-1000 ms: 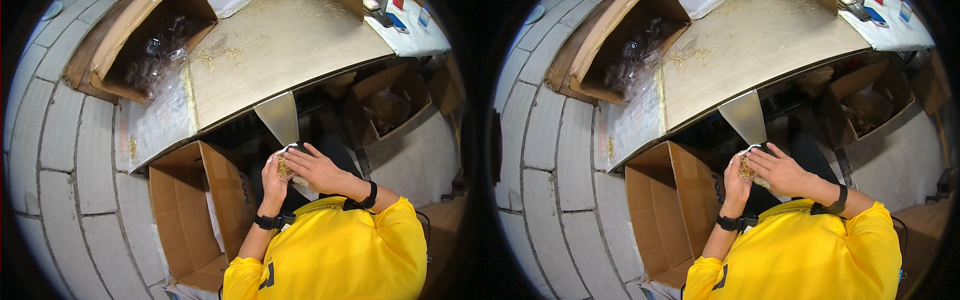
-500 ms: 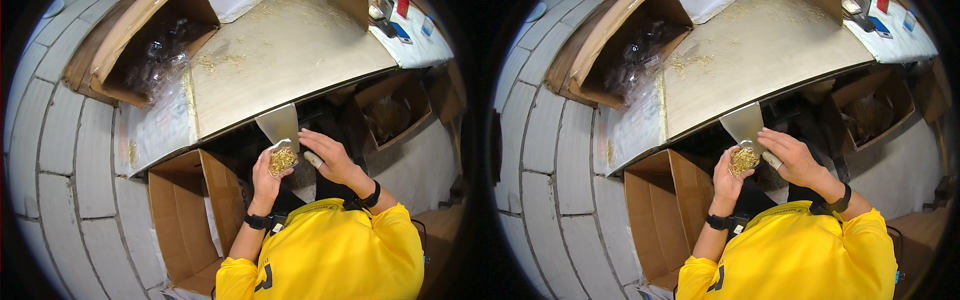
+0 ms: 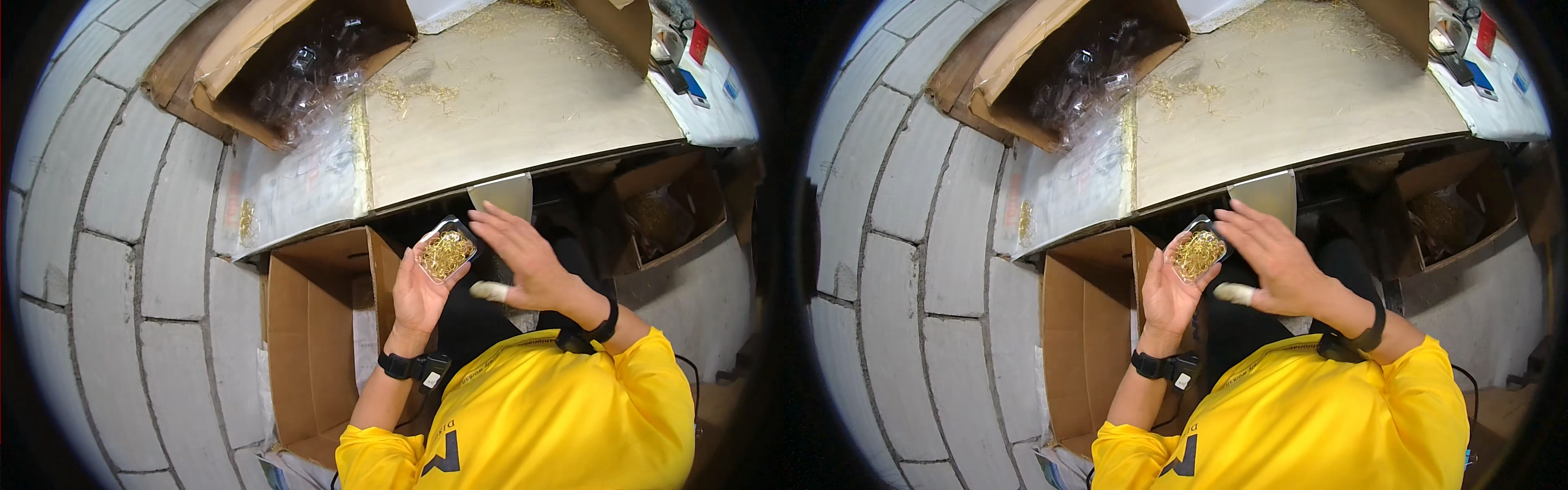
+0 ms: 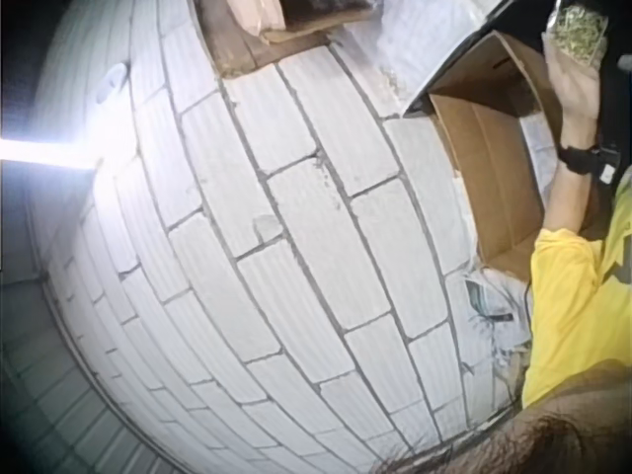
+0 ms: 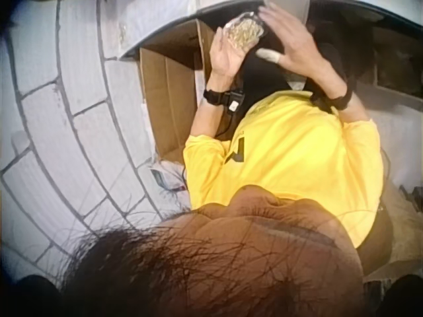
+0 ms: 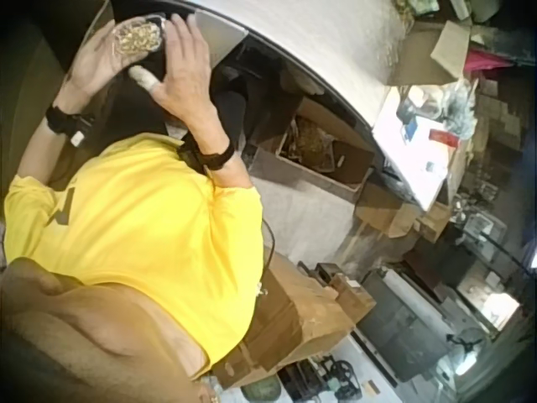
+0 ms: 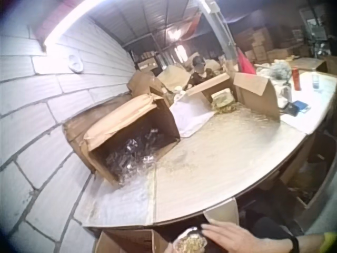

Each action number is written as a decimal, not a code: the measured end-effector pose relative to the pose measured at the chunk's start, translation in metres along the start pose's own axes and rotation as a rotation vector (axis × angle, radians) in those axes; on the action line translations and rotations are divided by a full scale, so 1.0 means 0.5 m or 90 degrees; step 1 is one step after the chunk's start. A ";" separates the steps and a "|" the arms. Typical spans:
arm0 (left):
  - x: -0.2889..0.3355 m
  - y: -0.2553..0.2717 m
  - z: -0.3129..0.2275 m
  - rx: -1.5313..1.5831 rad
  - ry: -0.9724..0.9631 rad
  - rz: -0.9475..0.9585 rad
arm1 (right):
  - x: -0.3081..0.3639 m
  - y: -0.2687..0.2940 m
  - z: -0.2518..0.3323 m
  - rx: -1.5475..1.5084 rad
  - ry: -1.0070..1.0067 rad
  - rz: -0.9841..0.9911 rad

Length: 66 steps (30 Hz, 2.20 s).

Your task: Sorting small gold-colored metal pins from a large pile into individual plastic containers and placing them into a cardboard box.

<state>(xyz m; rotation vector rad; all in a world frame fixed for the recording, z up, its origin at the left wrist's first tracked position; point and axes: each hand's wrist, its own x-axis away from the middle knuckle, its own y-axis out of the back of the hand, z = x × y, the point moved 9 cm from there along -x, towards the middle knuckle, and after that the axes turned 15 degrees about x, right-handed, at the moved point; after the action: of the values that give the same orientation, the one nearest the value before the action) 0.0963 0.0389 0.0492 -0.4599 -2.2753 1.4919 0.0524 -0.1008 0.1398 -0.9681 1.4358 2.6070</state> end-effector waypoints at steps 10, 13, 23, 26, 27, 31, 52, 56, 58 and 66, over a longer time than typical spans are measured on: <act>0.021 0.024 -0.013 -0.060 -0.042 -0.044 | -0.036 -0.107 0.052 0.039 0.044 0.118; 0.029 0.019 -0.013 -0.088 -0.039 -0.047 | -0.037 -0.107 0.052 -0.005 0.044 0.120; 0.034 0.041 0.004 -0.073 0.000 -0.070 | -0.028 -0.122 0.021 -0.113 -0.047 0.118; 0.033 0.035 0.004 -0.077 0.001 -0.053 | -0.031 -0.104 0.020 -0.116 -0.049 0.065; 0.033 0.034 0.001 -0.077 0.000 -0.065 | -0.034 -0.090 0.018 -0.144 -0.051 0.025; 0.027 0.045 -0.008 -0.064 0.004 -0.066 | -0.039 -0.043 0.041 -0.084 0.045 -0.002; 0.083 0.093 -0.176 -0.143 -0.076 -0.166 | -0.099 -0.190 0.216 0.090 0.277 0.173; 0.109 0.065 -0.242 -0.132 -0.146 -0.156 | -0.133 -0.138 0.233 -0.128 0.234 0.053; 0.133 0.086 -0.284 -0.148 -0.179 -0.157 | -0.143 -0.125 0.227 -0.162 0.199 0.005; 0.256 0.356 -0.418 -0.166 -0.307 -0.326 | -0.066 -0.154 0.021 -0.110 -0.107 0.071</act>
<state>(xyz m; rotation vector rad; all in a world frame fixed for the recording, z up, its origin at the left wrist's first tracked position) 0.0963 0.3337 -0.0216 0.4468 -2.6833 1.1302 0.0963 -0.0389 0.1023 -0.6777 1.2780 2.8524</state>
